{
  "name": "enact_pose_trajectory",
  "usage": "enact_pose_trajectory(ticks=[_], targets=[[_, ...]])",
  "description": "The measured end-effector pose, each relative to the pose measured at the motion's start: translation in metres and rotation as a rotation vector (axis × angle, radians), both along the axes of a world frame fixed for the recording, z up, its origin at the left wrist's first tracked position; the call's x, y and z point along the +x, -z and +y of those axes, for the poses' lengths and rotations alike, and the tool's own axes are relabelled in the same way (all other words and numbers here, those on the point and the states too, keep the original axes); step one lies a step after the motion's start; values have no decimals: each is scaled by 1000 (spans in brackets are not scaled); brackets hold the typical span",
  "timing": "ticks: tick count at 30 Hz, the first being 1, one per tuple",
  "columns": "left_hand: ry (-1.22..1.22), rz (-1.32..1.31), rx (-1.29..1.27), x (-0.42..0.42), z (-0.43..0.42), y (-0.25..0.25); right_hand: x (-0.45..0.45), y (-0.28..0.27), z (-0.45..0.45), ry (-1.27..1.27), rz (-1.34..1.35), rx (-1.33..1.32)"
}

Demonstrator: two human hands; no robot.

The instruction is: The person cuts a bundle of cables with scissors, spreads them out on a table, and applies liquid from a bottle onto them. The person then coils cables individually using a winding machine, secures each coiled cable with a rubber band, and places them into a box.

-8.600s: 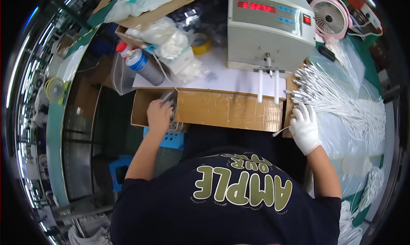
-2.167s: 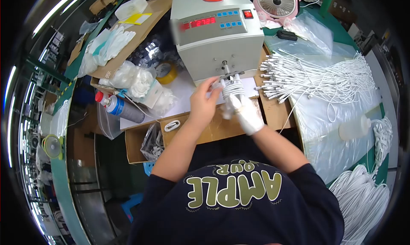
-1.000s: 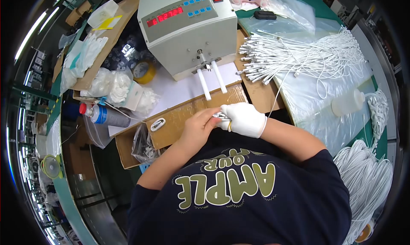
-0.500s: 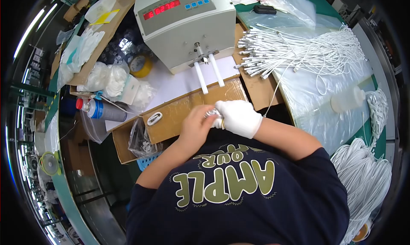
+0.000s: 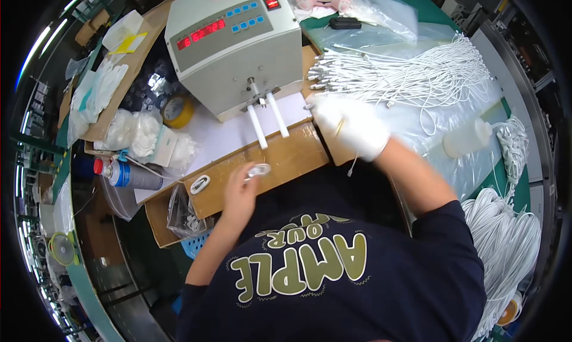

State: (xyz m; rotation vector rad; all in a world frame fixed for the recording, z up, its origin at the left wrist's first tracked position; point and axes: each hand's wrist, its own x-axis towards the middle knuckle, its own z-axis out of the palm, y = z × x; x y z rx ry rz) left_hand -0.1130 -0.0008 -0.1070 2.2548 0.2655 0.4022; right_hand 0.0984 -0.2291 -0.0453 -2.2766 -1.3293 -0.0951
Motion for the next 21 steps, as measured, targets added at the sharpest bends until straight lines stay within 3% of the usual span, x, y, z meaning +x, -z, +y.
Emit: enact_pose_trajectory(ticks=[1,3,4,5,8,9,12,15,18,21], targets=[[-26,-40,177,-4,22,18,21,-17,-18,191,-117,205],[-36,-89,685,-11,59,43,80,-32,-71,386,-283,-461],[-80,-70,686,-14,64,53,96,-28,-91,477,-535,-712],[-121,-46,688,-17,67,60,104,-24,-109,490,-623,-736],[-164,-9,632,-23,71,67,128,-15,-138,364,-597,-844],[-175,-31,622,-24,70,63,129,-21,-141,372,-619,-767],[-186,-64,565,-23,69,59,133,-36,-143,423,-189,-549],[-167,-52,563,-11,62,51,113,-40,-103,567,-207,-389],[-150,-53,610,-4,56,41,122,-15,-77,590,-88,-617],[-167,-41,614,-13,62,30,139,-32,-89,534,-172,-268]])
